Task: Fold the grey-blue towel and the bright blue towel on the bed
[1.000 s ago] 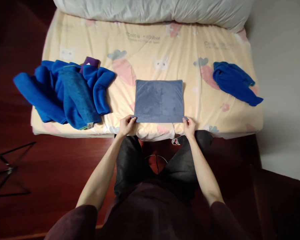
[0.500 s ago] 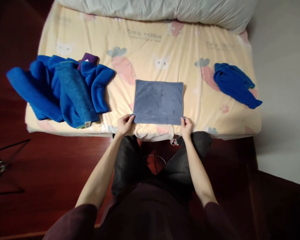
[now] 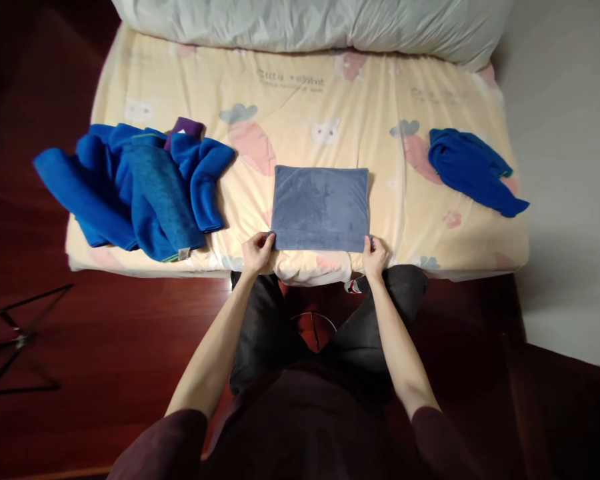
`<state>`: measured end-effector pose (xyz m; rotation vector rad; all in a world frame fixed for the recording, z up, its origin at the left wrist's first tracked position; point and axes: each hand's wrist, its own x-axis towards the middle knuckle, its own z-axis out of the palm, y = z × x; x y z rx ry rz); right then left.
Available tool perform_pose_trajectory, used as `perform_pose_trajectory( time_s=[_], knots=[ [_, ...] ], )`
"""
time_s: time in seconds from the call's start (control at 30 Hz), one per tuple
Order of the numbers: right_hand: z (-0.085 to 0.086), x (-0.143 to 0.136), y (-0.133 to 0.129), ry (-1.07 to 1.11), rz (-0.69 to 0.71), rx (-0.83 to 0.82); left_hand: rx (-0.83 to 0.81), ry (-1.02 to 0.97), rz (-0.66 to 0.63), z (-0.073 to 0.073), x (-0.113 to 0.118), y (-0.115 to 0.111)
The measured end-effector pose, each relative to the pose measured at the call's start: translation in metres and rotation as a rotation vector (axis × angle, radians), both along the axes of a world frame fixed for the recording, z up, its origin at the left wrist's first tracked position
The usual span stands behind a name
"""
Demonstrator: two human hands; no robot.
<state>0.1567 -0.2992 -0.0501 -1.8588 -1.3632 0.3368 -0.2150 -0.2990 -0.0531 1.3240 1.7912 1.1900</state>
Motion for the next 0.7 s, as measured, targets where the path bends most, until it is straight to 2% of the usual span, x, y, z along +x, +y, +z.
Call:
perform_pose_trajectory(
  time_s=[0.2, 0.3, 0.4, 0.47, 0.53, 0.63, 0.7],
  knots=[
    [0.001, 0.004, 0.003, 0.045, 0.020, 0.016, -0.013, -0.077, 0.000, -0.008, -0.004, 0.002],
    [0.002, 0.004, 0.004, 0.119, 0.001, 0.019, 0.002, -0.060, 0.040, -0.003, 0.002, 0.000],
    [0.011, 0.007, -0.005, 0.114, 0.009, 0.109, 0.126, 0.062, 0.068, 0.010, 0.008, -0.011],
    [0.021, 0.011, -0.015, 0.006, 0.078, 0.187, 0.236, 0.184, -0.024, 0.020, 0.008, -0.020],
    [0.033, 0.015, -0.024, -0.126, 0.217, 0.219, 0.291, 0.293, -0.228, 0.027, 0.005, -0.027],
    [0.045, 0.018, -0.027, -0.232, 0.491, 0.166, 0.248, 0.411, -0.517, 0.031, -0.003, -0.027],
    [0.046, 0.018, -0.022, -0.242, 0.609, 0.109, 0.181, 0.466, -0.587, 0.030, -0.006, -0.022]
  ],
)
